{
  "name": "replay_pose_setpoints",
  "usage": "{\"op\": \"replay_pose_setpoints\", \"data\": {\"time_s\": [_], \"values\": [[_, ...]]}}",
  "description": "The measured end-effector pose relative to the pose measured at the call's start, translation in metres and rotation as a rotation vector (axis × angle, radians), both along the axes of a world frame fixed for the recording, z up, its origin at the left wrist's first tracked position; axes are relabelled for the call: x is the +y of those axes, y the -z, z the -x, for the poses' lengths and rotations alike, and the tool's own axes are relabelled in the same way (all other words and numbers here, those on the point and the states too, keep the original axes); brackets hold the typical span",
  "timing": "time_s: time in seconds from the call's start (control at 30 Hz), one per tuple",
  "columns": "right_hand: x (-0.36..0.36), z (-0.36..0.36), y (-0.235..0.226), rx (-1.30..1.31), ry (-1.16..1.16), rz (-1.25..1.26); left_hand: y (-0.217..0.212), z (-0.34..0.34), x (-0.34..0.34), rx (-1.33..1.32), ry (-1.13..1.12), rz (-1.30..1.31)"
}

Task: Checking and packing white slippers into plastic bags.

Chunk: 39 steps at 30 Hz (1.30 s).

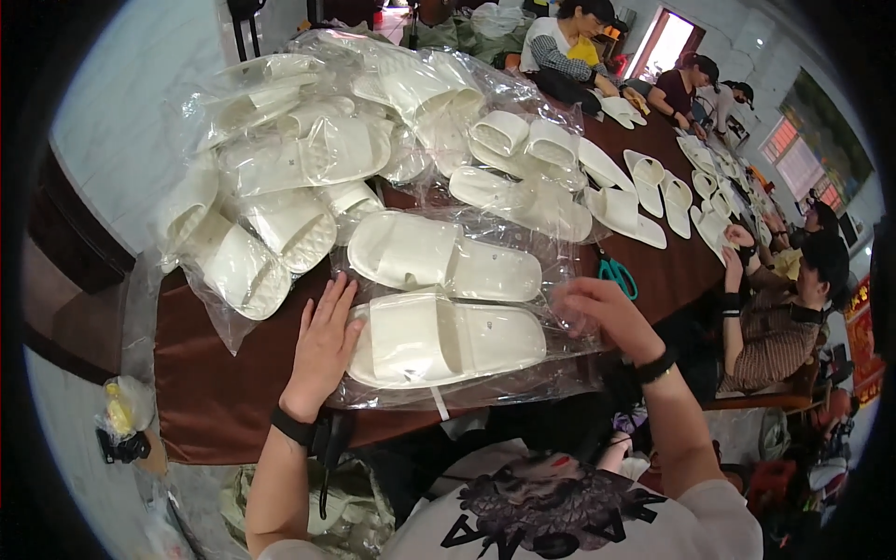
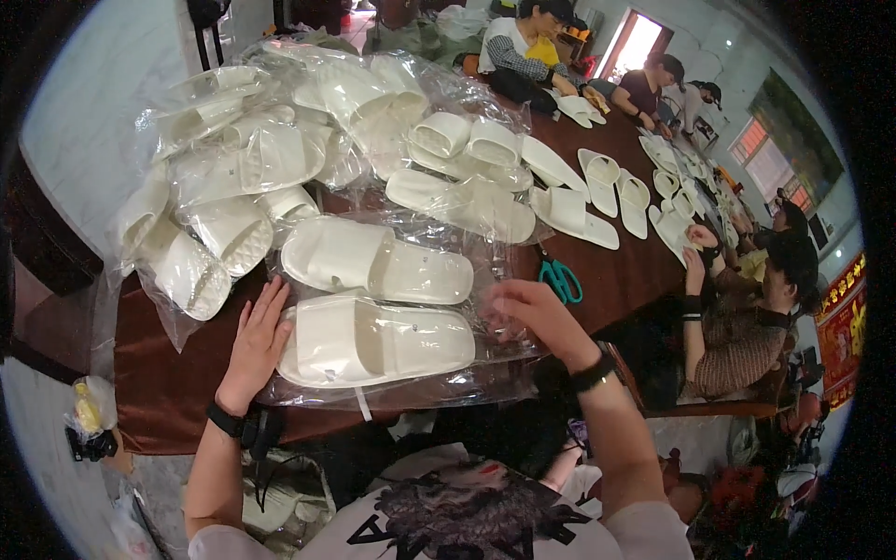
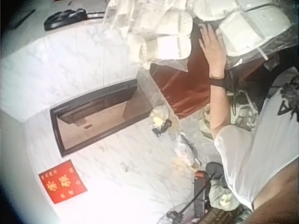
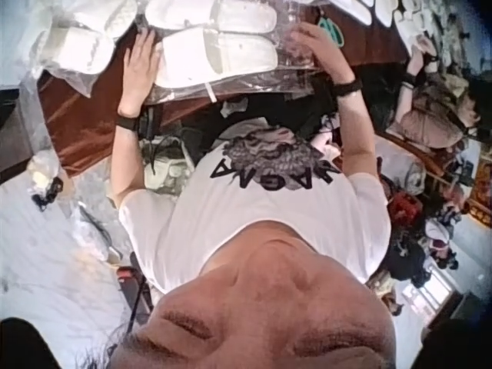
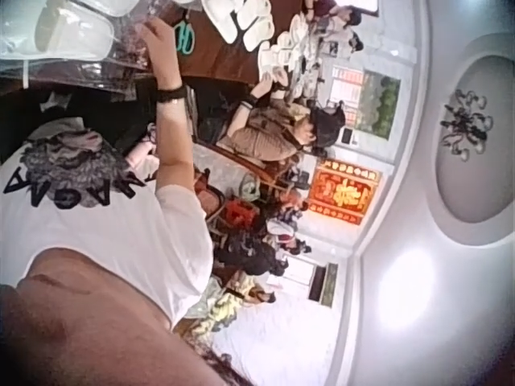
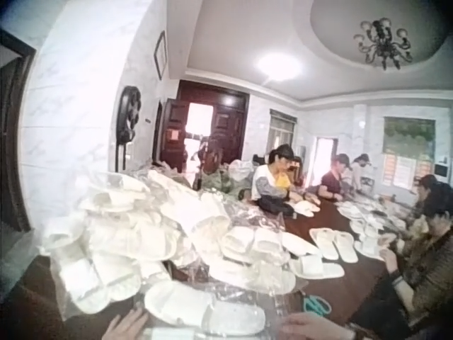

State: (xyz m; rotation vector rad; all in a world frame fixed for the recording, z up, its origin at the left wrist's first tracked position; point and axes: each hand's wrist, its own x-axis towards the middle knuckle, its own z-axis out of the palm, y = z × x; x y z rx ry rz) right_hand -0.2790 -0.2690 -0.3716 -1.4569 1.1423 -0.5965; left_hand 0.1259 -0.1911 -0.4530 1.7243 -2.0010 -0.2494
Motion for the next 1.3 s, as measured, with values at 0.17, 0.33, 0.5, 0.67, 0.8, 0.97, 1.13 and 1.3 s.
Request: {"op": "replay_pose_setpoints", "data": {"time_s": [0.17,0.33,0.5,0.67,0.8,0.97,1.13,1.3], "values": [[-0.031,-0.015,0.020,0.081,-0.021,-0.187,0.000,0.002,0.001,0.005,-0.013,0.002],[-0.048,-0.011,0.060,-0.062,0.022,-0.285,0.000,0.005,0.000,-0.031,-0.011,0.000],[-0.042,-0.024,0.053,-0.190,0.058,-0.265,-0.001,0.007,0.001,-0.040,-0.010,0.018],[-0.021,-0.029,0.020,-0.120,0.019,-0.421,0.003,0.006,0.000,-0.087,-0.018,0.036],[-0.018,-0.026,0.028,-0.011,-0.041,-0.402,-0.001,0.007,0.000,-0.081,-0.018,0.031],[-0.007,-0.041,0.015,0.118,0.011,-0.206,0.001,0.007,-0.002,-0.080,-0.024,0.030],[-0.022,-0.024,0.018,0.127,-0.249,-0.343,0.001,0.008,-0.001,-0.074,-0.032,0.025],[-0.002,-0.049,0.021,0.032,-0.105,-0.370,0.003,0.009,-0.001,-0.076,-0.028,0.059]]}}
